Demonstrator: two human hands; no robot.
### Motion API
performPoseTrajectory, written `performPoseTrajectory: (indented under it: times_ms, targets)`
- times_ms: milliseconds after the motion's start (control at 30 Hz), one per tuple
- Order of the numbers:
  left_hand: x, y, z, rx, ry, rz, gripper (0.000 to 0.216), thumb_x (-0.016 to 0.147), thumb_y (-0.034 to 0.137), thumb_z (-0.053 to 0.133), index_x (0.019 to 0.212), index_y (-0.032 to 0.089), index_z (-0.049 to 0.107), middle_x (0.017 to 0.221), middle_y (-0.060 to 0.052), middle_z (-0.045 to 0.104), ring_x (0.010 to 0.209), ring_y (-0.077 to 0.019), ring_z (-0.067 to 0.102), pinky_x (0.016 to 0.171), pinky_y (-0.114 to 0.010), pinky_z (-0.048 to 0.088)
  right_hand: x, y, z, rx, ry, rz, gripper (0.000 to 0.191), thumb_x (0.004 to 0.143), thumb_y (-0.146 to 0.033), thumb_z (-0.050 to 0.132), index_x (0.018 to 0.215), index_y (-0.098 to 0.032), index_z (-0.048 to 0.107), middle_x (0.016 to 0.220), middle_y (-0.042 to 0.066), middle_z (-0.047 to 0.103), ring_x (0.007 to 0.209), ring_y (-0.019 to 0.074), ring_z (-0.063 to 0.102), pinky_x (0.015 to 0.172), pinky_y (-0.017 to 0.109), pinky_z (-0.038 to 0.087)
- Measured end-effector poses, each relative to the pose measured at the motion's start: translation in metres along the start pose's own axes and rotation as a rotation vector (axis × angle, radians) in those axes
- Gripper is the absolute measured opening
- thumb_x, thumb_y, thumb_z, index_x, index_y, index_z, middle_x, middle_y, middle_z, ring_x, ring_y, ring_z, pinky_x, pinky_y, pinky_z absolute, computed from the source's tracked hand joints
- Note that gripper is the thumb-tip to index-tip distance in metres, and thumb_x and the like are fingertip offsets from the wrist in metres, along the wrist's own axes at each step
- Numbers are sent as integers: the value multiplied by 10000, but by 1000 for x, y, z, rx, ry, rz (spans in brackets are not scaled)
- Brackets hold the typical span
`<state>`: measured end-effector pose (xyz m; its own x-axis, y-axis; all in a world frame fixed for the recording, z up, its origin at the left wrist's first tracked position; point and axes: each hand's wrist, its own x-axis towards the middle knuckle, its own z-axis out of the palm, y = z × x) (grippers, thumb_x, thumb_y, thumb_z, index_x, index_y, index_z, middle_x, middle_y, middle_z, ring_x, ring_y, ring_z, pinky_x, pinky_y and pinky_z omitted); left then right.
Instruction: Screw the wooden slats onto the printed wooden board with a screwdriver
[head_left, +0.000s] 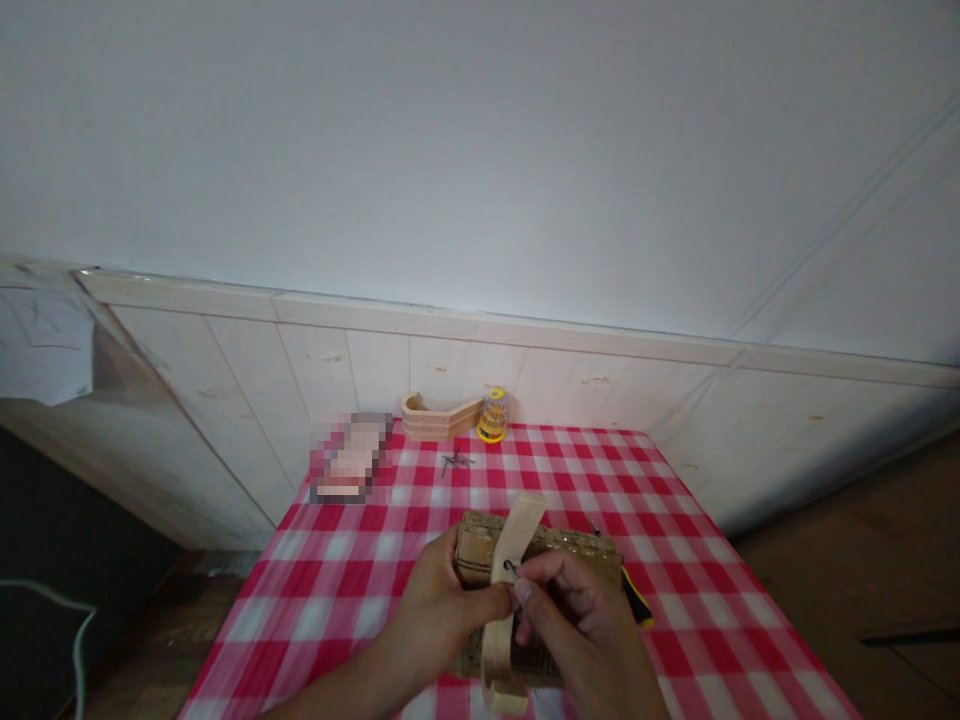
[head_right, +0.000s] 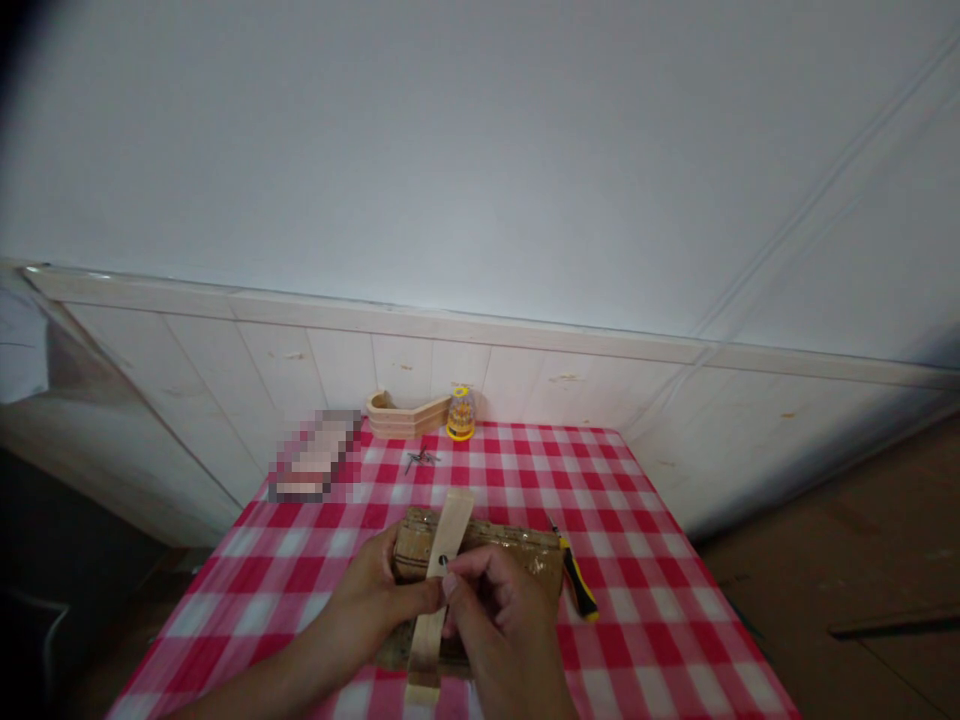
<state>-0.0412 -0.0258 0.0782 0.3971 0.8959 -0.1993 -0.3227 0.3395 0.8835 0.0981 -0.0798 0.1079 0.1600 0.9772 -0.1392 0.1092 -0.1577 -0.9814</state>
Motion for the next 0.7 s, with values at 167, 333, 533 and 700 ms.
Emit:
performPoseTrajectory:
  times_ms: [167,333,533,700]
  targets:
    - [0,-1,-1,9,-18,-1,417,552,153,839,936,130,679,811,-37,766,691,-168,678,658,-255,521,2,2,0,11,0,-5,325,815,-528,729,780,-209,680,566,-23,619,555,141,597,590,245,490]
    - [0,-2,-2,5,-25,9,392,561,143,828,923,143,676,792,-16,755,680,-160,674,637,-243,510,1,4,0,39,-21,-3,327,822,-528,718,779,-208,666,562,-28,602,545,130,567,575,240,464]
    - [0,-2,-2,24,-27,11,393,580,136,819,944,138,673,815,-25,752,704,-170,671,659,-261,517,0,0,-1,2,-25,16,301,832,-501,705,779,-208,658,569,-30,605,560,132,573,594,244,466]
    - [1,-4,-3,7,-46,23,378,584,121,807,935,138,669,801,-19,743,683,-162,659,657,-262,512,3,4,-2,10,-27,14,305,832,-497,706,775,-201,659,562,-30,604,551,131,576,590,247,458]
